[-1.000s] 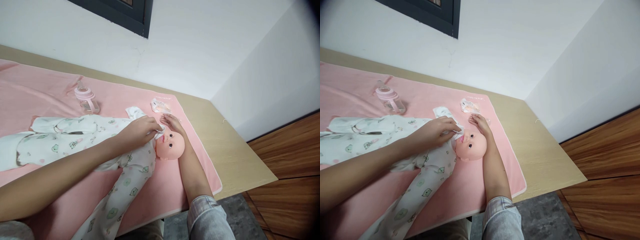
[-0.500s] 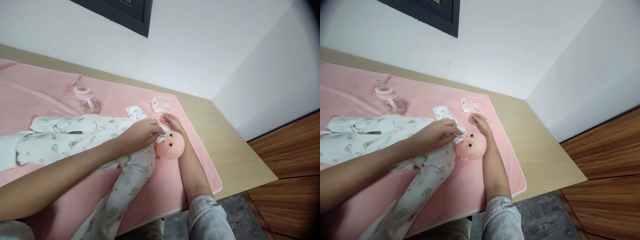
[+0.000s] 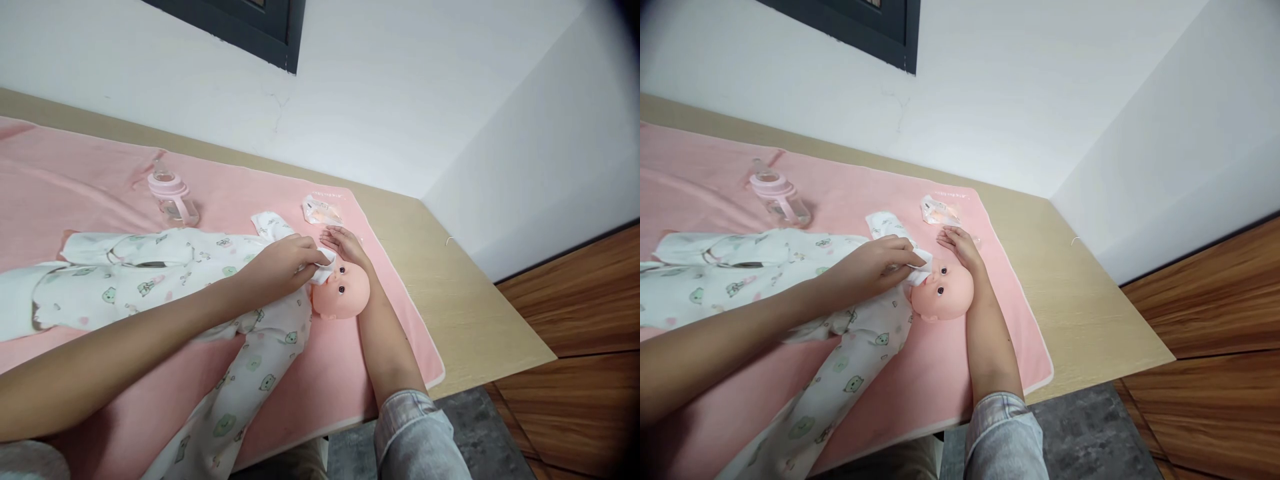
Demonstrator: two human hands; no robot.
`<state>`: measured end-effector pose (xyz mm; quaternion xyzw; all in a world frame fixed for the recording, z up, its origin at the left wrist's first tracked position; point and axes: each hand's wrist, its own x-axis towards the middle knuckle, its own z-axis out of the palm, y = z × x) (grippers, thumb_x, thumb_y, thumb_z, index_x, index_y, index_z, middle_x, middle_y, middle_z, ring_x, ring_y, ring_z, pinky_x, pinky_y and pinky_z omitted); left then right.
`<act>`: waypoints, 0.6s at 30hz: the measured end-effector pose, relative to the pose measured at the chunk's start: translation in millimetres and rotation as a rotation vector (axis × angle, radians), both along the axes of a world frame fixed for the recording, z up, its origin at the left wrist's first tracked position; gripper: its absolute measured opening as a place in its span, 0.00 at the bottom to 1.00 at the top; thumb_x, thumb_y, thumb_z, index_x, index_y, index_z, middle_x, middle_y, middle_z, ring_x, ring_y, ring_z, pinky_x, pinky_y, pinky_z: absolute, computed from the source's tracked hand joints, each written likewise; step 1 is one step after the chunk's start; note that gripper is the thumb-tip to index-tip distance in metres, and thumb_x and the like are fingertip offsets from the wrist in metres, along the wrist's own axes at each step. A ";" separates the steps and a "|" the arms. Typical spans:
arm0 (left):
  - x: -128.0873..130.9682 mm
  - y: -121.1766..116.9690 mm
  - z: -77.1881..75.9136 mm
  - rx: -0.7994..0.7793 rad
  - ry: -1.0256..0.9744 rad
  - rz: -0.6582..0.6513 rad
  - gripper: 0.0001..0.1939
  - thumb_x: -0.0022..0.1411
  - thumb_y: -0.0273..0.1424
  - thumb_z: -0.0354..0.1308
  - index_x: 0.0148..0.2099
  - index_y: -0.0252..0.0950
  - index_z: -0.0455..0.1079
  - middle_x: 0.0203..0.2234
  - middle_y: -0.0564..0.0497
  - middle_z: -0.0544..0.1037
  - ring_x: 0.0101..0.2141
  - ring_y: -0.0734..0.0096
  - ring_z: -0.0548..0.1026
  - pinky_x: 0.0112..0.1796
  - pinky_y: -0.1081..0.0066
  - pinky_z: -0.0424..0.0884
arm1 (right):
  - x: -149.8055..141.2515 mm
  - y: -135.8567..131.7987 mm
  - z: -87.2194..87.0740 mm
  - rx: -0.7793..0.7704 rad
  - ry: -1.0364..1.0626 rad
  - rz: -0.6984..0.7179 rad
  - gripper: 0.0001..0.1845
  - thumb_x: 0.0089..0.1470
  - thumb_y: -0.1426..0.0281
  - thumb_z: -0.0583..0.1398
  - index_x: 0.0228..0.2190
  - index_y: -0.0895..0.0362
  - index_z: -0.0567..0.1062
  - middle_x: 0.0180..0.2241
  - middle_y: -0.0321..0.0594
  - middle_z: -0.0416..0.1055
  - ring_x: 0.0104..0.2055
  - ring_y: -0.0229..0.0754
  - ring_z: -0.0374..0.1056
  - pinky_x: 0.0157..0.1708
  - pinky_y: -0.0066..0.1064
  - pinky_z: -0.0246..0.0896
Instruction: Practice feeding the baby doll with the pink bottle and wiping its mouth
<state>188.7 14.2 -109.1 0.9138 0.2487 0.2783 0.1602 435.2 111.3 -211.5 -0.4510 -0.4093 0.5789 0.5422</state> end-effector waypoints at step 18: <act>-14.6 -6.4 24.8 -0.282 0.137 -0.074 0.14 0.61 0.27 0.50 0.41 0.41 0.76 0.34 0.58 0.78 0.30 0.74 0.72 0.31 0.75 0.61 | 0.9 0.4 -0.4 0.000 -0.002 -0.001 0.04 0.55 0.72 0.62 0.35 0.58 0.74 0.35 0.40 0.77 0.38 0.38 0.75 0.58 0.41 0.67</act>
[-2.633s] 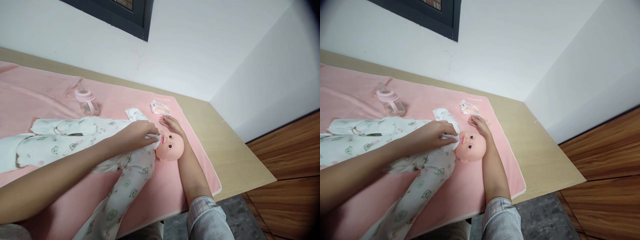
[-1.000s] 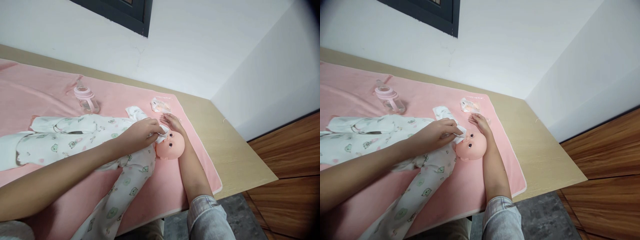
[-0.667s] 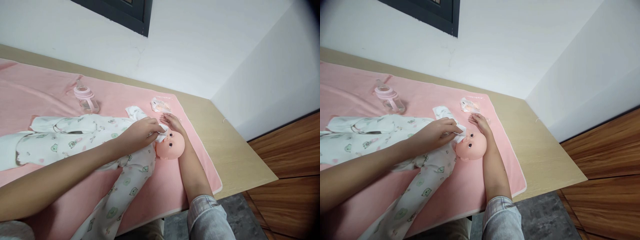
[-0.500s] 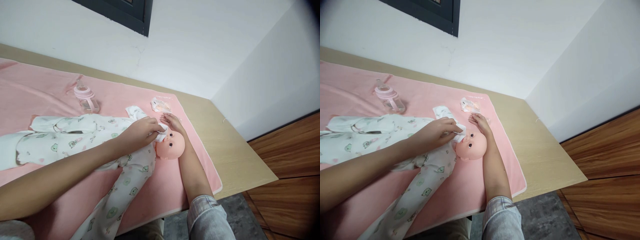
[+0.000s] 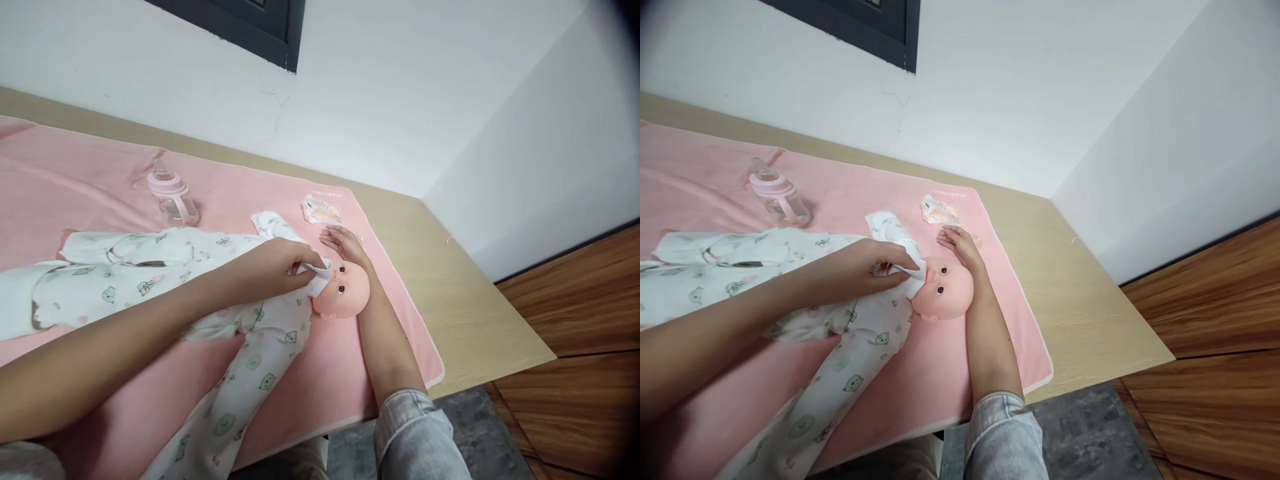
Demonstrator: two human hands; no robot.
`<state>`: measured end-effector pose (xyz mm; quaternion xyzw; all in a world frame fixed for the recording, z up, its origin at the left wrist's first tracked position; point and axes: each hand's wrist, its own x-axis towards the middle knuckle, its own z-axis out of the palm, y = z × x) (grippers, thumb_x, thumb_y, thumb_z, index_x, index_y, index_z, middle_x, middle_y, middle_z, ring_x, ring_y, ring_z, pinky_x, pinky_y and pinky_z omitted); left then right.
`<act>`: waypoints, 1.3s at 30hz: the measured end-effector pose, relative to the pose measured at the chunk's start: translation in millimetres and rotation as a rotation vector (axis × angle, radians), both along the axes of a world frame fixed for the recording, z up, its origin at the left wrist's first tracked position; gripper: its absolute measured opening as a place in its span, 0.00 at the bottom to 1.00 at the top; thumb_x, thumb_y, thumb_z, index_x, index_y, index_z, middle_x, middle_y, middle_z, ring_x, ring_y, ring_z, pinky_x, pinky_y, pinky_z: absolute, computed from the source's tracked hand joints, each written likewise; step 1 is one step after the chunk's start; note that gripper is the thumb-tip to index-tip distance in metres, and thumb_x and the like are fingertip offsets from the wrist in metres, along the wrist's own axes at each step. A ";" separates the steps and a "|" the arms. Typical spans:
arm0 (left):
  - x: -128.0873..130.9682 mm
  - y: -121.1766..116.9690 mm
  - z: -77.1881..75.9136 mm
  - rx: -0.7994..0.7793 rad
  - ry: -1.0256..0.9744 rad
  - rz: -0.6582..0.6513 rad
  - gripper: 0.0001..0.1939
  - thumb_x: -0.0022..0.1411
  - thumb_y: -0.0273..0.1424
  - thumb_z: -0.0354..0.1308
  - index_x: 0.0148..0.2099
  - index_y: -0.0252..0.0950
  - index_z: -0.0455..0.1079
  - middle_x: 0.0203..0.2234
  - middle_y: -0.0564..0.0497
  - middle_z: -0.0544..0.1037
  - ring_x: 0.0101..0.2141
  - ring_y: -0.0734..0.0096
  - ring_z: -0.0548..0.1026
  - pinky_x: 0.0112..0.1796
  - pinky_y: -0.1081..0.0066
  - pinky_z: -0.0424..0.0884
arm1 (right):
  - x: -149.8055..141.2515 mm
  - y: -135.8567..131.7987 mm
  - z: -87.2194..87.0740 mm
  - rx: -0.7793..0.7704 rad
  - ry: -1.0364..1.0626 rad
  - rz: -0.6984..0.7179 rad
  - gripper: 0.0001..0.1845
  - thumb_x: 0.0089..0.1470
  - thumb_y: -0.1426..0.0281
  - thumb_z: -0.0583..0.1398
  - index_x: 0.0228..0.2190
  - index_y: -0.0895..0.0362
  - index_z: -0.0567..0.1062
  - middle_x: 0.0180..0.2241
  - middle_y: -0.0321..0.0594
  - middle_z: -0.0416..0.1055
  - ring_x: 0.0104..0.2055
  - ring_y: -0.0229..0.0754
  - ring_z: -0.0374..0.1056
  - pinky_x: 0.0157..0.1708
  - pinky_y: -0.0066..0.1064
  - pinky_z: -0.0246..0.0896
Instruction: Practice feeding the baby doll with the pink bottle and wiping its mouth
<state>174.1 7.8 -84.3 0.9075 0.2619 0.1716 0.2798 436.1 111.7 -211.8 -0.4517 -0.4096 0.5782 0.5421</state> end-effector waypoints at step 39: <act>10.7 1.1 -14.6 0.171 0.080 0.130 0.07 0.60 0.29 0.52 0.33 0.38 0.72 0.29 0.54 0.76 0.33 0.66 0.72 0.32 0.69 0.59 | -0.9 2.9 -2.9 0.004 -0.001 -0.011 0.03 0.55 0.72 0.62 0.34 0.58 0.74 0.33 0.40 0.77 0.37 0.37 0.75 0.57 0.41 0.67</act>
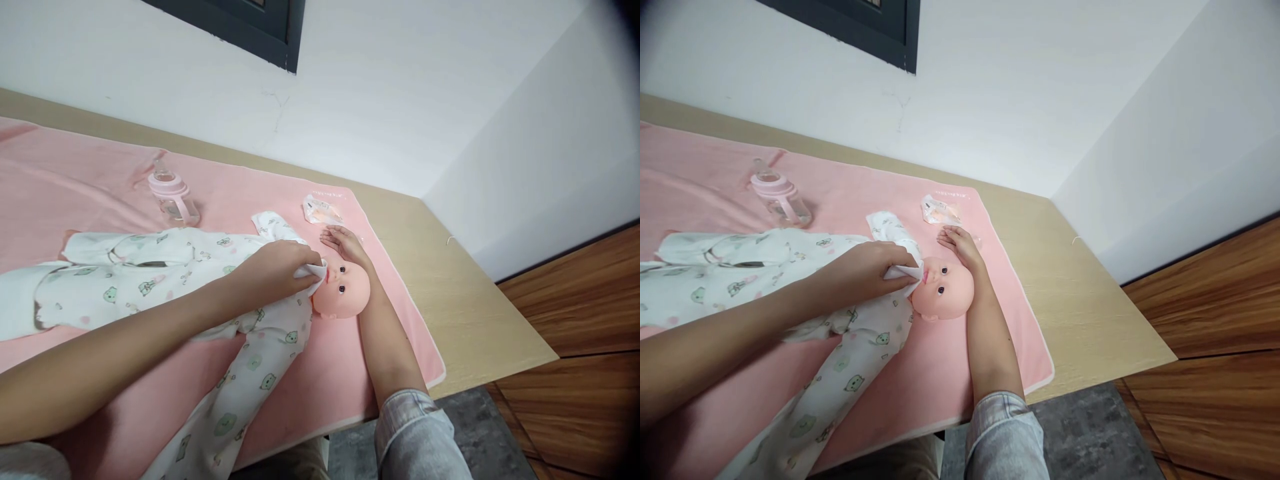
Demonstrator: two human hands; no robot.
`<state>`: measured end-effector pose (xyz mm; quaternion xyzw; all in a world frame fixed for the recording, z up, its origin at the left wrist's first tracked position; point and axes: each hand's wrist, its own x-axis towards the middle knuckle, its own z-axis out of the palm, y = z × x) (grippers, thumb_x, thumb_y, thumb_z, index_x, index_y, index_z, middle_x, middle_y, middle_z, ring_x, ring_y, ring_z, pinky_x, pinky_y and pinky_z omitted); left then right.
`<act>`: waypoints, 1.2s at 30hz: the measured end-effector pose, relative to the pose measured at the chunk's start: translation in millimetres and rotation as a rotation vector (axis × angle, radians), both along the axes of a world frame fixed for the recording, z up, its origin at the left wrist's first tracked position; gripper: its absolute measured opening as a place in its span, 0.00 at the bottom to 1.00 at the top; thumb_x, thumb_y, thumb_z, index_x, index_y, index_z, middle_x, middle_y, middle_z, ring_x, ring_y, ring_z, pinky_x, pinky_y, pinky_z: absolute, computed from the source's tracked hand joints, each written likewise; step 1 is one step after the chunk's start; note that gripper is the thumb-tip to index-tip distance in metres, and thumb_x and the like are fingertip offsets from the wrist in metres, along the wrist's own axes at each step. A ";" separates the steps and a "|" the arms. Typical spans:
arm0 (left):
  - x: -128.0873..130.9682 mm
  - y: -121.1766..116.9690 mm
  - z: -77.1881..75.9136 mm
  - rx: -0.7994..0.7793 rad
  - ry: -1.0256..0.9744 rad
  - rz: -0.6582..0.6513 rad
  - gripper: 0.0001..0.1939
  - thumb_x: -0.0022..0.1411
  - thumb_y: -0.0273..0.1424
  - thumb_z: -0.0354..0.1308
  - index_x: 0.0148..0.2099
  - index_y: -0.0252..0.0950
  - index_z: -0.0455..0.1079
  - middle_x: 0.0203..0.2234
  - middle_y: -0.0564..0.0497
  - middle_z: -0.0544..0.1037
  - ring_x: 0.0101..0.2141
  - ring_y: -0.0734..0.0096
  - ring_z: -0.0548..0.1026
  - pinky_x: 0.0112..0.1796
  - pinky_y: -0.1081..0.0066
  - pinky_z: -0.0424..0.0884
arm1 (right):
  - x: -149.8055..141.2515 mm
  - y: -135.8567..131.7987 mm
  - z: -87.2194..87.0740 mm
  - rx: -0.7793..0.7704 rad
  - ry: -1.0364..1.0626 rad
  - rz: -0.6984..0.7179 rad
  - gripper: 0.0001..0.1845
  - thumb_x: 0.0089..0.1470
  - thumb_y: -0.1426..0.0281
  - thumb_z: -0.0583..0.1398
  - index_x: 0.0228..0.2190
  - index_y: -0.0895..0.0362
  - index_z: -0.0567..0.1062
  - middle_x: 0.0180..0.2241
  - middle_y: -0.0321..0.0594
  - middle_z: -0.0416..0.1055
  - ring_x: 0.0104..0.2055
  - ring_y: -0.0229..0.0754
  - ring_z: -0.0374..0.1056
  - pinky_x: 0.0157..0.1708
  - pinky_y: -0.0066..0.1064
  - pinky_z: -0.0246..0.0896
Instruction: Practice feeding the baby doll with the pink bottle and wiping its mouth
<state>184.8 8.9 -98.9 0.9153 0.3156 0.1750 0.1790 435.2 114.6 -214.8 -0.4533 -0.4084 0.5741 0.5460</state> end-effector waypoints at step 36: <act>-0.2 5.3 -3.5 0.143 -0.088 -0.028 0.17 0.66 0.25 0.44 0.44 0.34 0.75 0.37 0.50 0.78 0.39 0.62 0.72 0.40 0.64 0.65 | -1.5 -4.2 3.4 0.002 0.006 -0.004 0.06 0.53 0.73 0.63 0.35 0.58 0.74 0.33 0.39 0.77 0.38 0.37 0.75 0.55 0.37 0.69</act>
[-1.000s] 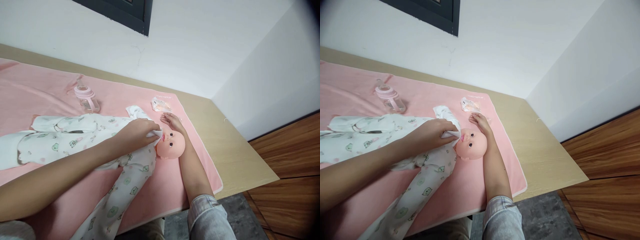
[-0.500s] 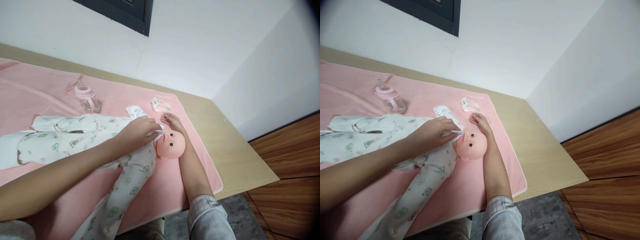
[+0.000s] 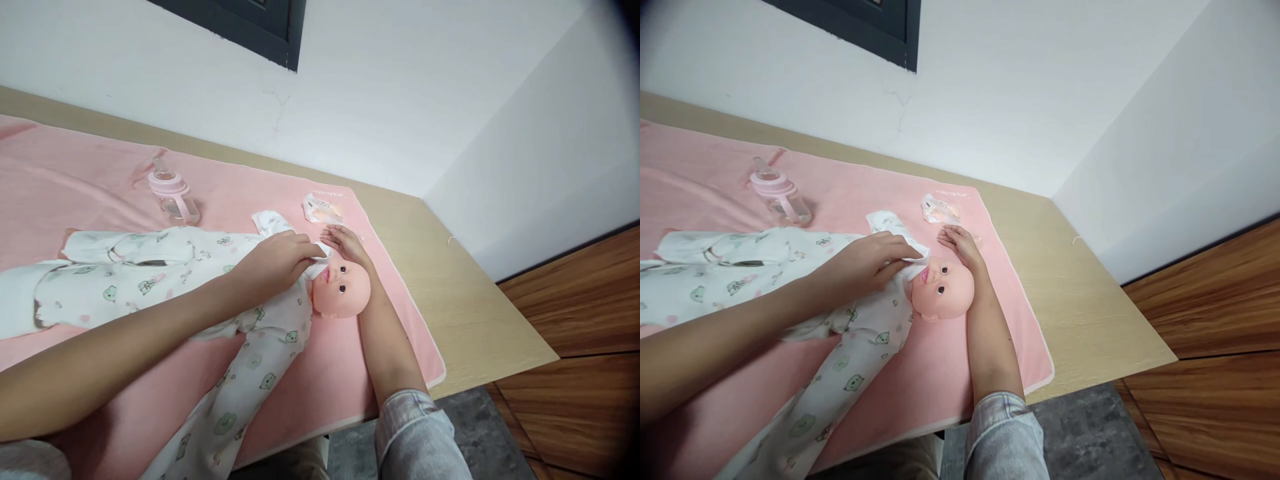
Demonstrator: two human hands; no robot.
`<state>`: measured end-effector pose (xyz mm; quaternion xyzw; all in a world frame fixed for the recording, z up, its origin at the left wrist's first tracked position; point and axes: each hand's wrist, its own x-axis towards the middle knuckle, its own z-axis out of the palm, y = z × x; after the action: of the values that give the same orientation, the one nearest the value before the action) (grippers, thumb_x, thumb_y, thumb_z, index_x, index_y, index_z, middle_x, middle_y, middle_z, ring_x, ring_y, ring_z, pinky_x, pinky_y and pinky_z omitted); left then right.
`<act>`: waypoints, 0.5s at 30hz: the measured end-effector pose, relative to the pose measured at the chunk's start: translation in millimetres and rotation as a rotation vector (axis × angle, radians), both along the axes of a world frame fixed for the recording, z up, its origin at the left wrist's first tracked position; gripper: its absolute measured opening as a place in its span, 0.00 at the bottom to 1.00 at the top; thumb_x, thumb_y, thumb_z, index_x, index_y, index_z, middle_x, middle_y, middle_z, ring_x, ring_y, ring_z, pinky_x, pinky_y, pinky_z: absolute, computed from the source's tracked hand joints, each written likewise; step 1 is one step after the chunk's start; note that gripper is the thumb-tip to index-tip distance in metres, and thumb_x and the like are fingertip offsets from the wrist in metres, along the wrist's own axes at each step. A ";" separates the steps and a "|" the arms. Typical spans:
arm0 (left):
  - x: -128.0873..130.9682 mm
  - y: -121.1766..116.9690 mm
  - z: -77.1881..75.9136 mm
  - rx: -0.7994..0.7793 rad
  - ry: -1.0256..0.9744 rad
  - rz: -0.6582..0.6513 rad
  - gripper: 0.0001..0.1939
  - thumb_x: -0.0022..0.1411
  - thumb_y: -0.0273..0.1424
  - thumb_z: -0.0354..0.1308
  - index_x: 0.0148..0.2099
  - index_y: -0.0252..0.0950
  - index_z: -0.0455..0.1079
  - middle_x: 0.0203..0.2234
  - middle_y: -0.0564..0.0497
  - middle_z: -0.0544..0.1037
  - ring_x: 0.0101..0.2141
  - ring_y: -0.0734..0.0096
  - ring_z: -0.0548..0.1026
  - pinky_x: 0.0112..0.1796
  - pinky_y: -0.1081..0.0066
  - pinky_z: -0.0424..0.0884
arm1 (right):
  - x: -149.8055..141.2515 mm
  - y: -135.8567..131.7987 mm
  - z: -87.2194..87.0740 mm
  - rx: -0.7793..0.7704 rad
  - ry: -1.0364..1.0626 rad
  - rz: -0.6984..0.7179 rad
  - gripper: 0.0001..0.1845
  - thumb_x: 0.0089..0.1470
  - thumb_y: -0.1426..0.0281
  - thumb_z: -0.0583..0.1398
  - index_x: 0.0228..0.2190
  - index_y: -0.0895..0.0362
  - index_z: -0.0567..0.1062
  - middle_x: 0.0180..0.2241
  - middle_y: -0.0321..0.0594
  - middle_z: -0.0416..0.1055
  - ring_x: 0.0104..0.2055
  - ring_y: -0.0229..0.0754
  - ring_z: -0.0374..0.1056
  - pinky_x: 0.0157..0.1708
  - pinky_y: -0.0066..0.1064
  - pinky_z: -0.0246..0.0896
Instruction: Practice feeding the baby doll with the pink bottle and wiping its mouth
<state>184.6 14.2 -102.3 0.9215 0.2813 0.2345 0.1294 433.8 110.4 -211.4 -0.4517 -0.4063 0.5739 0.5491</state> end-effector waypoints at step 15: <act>3.8 -9.4 3.6 -0.167 0.047 -0.015 0.17 0.65 0.22 0.45 0.46 0.36 0.75 0.35 0.48 0.76 0.40 0.60 0.71 0.41 0.62 0.66 | -1.4 -0.1 2.9 -0.018 -0.015 -0.011 0.03 0.56 0.75 0.59 0.35 0.58 0.73 0.33 0.40 0.77 0.37 0.37 0.76 0.56 0.39 0.69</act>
<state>188.4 4.8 -98.8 0.9148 0.2959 0.1878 0.2007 432.4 110.3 -208.5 -0.4631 -0.4025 0.5711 0.5453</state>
